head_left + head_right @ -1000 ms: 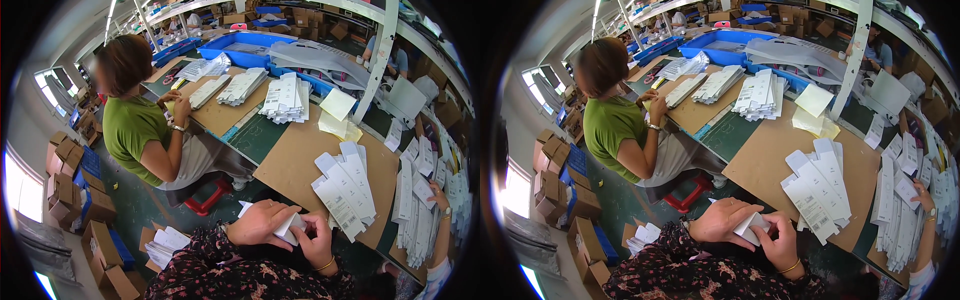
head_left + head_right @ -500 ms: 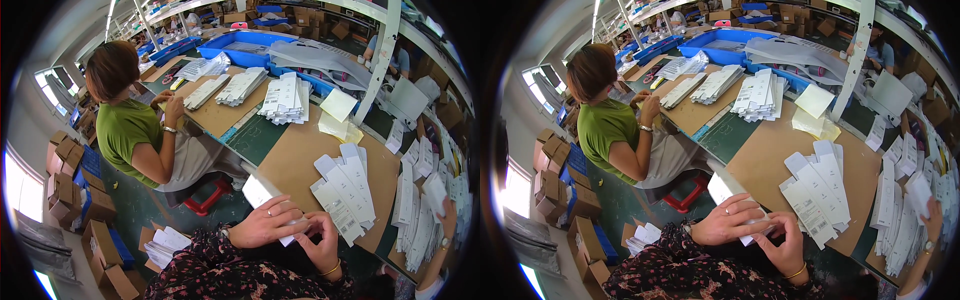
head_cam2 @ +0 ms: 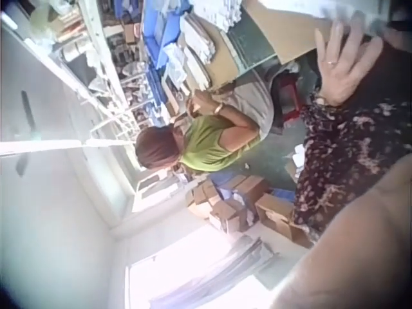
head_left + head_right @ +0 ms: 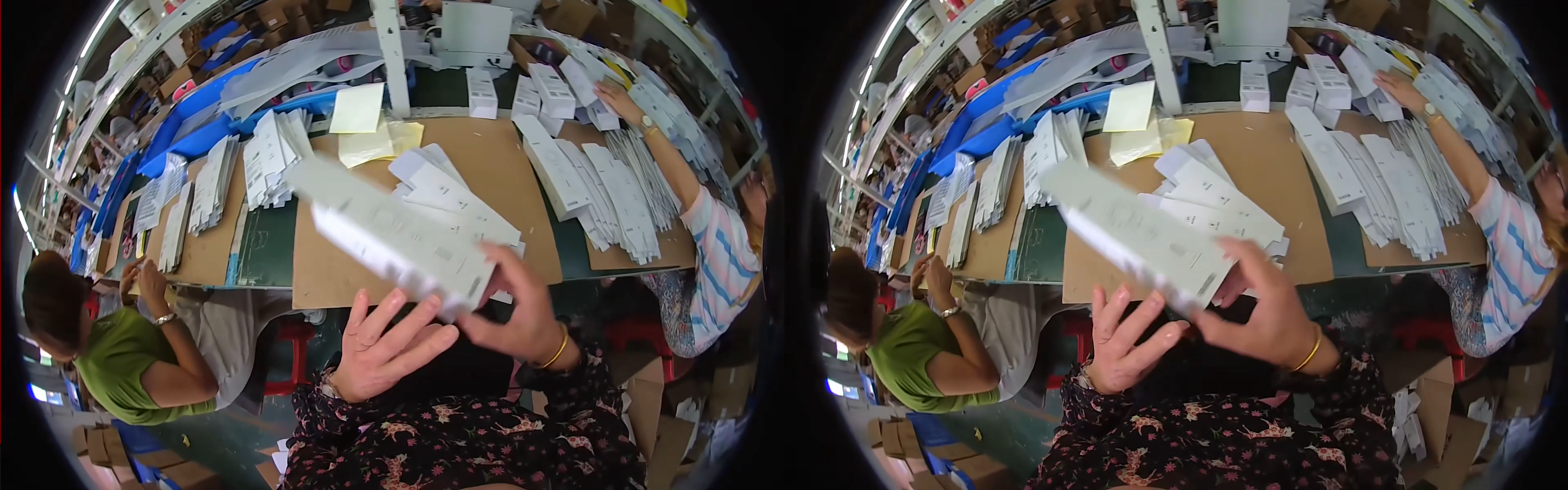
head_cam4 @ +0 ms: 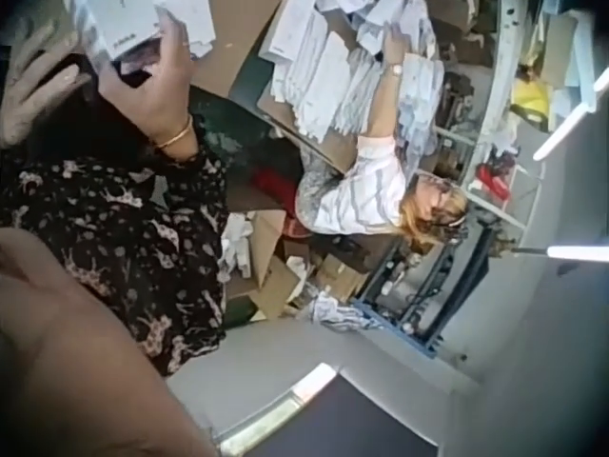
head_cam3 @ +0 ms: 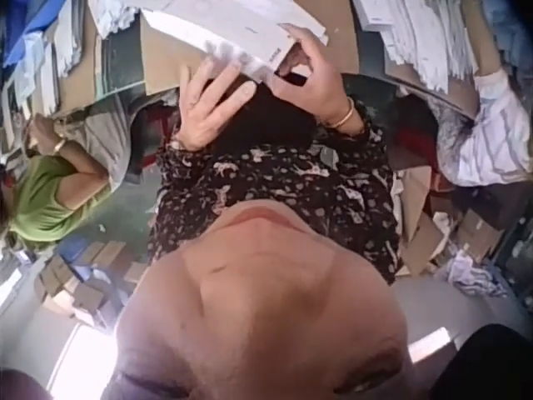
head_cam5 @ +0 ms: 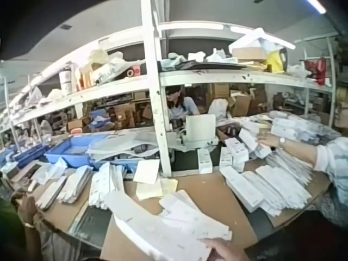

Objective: The person peels a sticker from a sheet, places it onto a flat cardboard box, and folds the box into a rectangular shape by hand.

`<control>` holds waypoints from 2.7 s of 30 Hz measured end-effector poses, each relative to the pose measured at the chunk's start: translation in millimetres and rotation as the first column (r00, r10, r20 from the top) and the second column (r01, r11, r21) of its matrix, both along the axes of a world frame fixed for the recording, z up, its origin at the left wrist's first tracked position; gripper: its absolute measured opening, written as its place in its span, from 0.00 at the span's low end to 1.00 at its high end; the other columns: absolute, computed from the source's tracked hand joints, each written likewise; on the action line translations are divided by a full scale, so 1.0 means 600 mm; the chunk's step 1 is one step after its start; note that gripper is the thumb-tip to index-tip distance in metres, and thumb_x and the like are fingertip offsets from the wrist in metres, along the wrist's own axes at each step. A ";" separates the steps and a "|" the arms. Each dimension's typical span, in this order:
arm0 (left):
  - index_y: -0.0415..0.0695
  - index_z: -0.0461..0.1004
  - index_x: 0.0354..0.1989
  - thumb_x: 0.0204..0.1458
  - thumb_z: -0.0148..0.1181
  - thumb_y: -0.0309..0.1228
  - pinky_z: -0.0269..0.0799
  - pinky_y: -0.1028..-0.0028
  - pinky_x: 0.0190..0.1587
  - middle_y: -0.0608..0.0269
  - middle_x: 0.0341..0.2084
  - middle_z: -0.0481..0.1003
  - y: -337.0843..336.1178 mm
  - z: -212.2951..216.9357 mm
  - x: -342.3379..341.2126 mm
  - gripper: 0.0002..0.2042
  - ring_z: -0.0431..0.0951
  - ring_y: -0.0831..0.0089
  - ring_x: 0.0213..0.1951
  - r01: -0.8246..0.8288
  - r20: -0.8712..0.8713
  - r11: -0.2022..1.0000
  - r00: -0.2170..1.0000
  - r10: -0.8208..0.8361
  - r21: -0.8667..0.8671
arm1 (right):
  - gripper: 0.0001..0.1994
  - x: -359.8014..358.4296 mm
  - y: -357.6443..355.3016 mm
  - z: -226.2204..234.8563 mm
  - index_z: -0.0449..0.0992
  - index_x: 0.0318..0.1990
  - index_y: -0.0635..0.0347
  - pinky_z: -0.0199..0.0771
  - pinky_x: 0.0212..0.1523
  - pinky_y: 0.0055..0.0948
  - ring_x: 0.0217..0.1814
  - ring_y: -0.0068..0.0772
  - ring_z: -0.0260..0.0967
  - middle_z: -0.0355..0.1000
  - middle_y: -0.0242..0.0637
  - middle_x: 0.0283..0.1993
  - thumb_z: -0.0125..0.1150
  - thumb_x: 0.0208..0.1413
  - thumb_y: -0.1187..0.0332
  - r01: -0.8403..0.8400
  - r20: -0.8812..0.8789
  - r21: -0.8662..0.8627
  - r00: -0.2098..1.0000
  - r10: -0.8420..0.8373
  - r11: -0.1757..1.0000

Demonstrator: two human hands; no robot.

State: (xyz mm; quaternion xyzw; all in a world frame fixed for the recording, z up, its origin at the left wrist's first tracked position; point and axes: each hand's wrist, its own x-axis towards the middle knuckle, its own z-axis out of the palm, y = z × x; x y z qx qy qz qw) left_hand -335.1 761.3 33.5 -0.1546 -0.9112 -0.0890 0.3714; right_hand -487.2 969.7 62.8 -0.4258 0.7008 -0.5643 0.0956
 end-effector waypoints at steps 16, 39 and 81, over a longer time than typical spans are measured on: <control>0.40 0.72 0.68 0.54 0.76 0.34 0.58 0.42 0.75 0.52 0.67 0.73 -0.024 -0.154 -0.050 0.32 0.67 0.49 0.72 -0.254 0.214 0.906 0.958 0.189 0.339 | 0.39 -0.385 -0.012 -0.035 0.67 0.69 0.77 0.85 0.38 0.26 0.38 0.31 0.82 0.71 0.48 0.58 0.79 0.56 0.64 0.600 0.265 -0.068 0.781 -0.565 0.797; 0.38 0.77 0.61 0.52 0.76 0.35 0.63 0.44 0.72 0.50 0.61 0.77 -0.030 -0.170 -0.070 0.28 0.73 0.45 0.65 -0.270 0.173 0.930 0.957 0.232 0.249 | 0.34 -0.306 0.143 -0.113 0.77 0.60 0.70 0.77 0.57 0.47 0.53 0.55 0.78 0.76 0.57 0.53 0.77 0.53 0.52 0.825 -0.618 0.358 0.560 -0.552 0.437; 0.39 0.77 0.62 0.52 0.77 0.30 0.69 0.51 0.69 0.49 0.63 0.75 -0.020 -0.156 -0.077 0.28 0.74 0.46 0.65 -0.256 0.191 0.909 0.961 0.201 0.329 | 0.19 -0.190 0.110 -0.119 0.80 0.59 0.63 0.77 0.50 0.21 0.50 0.22 0.76 0.79 0.33 0.54 0.73 0.62 0.70 0.296 0.230 0.099 0.922 -0.312 0.950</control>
